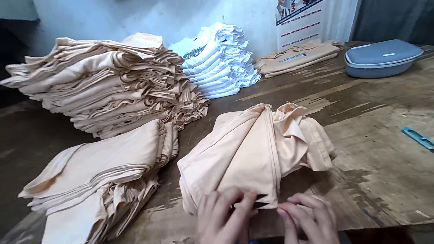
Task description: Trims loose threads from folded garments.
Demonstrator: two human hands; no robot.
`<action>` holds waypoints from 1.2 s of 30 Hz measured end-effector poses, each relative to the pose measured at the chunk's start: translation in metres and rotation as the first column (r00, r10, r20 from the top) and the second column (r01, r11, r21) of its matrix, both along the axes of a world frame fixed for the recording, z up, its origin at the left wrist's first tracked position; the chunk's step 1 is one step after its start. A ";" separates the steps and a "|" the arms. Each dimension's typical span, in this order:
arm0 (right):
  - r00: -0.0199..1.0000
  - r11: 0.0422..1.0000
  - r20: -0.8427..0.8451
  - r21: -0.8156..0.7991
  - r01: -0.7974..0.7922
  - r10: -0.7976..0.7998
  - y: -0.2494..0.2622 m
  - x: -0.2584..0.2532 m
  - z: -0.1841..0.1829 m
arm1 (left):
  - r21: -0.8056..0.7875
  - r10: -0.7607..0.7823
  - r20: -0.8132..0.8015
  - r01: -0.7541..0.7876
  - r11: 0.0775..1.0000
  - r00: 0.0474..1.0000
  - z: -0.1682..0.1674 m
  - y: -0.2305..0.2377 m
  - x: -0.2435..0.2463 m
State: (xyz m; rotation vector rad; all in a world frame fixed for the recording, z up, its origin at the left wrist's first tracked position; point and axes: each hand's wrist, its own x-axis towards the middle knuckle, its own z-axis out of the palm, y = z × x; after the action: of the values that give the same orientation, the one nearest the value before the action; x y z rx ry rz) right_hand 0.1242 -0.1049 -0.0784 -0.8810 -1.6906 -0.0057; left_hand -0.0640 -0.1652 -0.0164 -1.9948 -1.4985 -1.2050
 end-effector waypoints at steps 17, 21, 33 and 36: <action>0.983 0.979 0.174 -0.203 -0.024 0.060 -0.011 0.012 -0.007 | 0.014 0.019 -0.204 -0.016 1.000 0.979 -0.016 0.014 0.000; 0.987 0.987 -0.110 -0.096 -0.131 0.120 0.000 -0.013 0.002 | -0.067 -0.125 -0.047 0.122 0.990 0.991 -0.007 0.014 -0.004; 0.844 0.884 -0.305 -0.011 -0.467 0.441 0.022 -0.032 0.026 | -0.138 -0.143 0.423 0.220 0.966 0.895 0.014 0.038 -0.002; 0.944 0.952 -0.149 0.133 -0.276 0.295 0.009 -0.008 0.013 | -0.153 -0.198 0.457 0.296 0.943 0.867 0.014 0.028 -0.002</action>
State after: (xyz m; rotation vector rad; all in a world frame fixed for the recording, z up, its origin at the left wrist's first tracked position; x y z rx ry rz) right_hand 0.1164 -0.0960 -0.0656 -0.5316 -1.6290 0.1659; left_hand -0.0662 -0.1375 -0.0023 -2.2177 -1.6738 -1.7619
